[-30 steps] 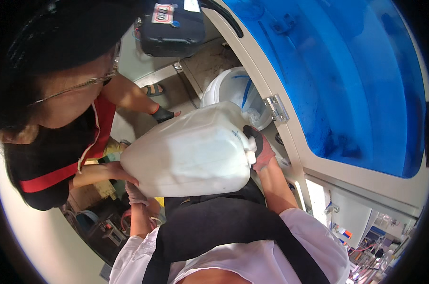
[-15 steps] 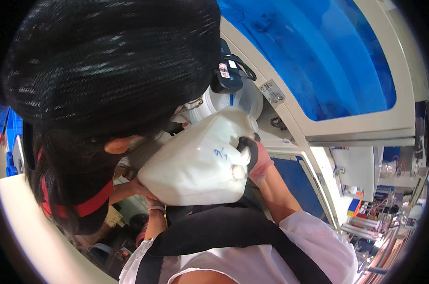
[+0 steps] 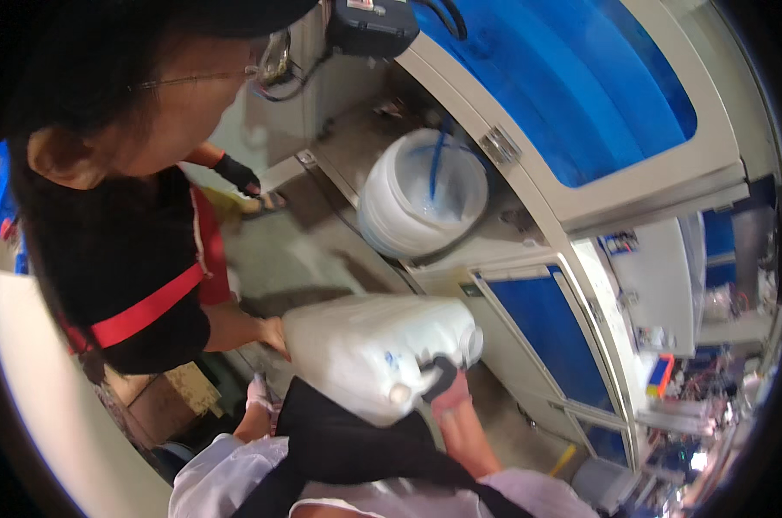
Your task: The person opens a machine door to check a bucket of blue liquid and then, with the help of another person, pours liquid from a large white jug into a tank inside the machine.
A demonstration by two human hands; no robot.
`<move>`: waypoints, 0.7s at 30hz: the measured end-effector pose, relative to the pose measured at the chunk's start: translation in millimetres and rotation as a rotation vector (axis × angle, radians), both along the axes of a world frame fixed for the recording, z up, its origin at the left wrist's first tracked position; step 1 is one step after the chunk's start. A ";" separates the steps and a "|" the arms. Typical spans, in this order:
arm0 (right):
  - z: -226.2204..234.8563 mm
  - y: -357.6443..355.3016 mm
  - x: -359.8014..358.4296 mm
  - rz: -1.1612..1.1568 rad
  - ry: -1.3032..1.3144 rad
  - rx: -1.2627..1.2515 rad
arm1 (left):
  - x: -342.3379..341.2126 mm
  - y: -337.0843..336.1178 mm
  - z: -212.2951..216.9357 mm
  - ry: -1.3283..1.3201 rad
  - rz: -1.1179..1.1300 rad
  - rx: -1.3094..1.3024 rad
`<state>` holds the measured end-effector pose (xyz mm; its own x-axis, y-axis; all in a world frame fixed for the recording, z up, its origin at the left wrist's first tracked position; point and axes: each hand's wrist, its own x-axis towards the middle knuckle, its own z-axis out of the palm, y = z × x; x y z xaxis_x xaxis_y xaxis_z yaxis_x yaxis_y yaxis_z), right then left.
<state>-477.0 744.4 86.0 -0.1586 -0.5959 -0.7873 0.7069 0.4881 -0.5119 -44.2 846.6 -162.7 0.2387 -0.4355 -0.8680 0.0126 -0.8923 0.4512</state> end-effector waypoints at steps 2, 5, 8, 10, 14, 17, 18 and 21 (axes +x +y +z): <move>-33.0 35.4 -27.7 0.983 1.074 -0.256 | 15.4 54.9 8.4 -0.283 -0.381 0.067; -121.5 87.1 -27.1 0.239 0.252 -0.040 | 28.9 119.6 46.7 -0.351 -0.847 0.180; -220.4 132.0 -28.0 -0.399 -0.197 0.300 | 34.7 147.7 96.5 -0.327 -1.134 0.542; -277.3 164.1 -38.2 -0.301 0.042 0.199 | 46.0 146.1 126.0 -0.320 -0.868 0.626; -379.0 210.8 -73.1 -0.739 -0.238 0.305 | 80.8 110.4 157.5 -0.428 -0.815 0.430; -438.8 249.7 -79.2 -0.842 -0.013 0.192 | 97.1 87.6 159.8 -0.308 -0.438 0.191; -450.8 259.5 -87.8 -0.924 -0.115 0.183 | 97.3 84.5 158.1 -0.261 -0.335 0.106; -459.6 285.3 -108.4 -0.952 -0.136 0.214 | 84.7 87.4 151.5 -0.376 -0.362 0.364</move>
<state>-585.5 1029.7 -373.6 -0.3988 -0.1092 -0.9105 0.8990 -0.2428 -0.3646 40.5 934.0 -11.3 0.4485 -0.2382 -0.8615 -0.4190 -0.9074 0.0328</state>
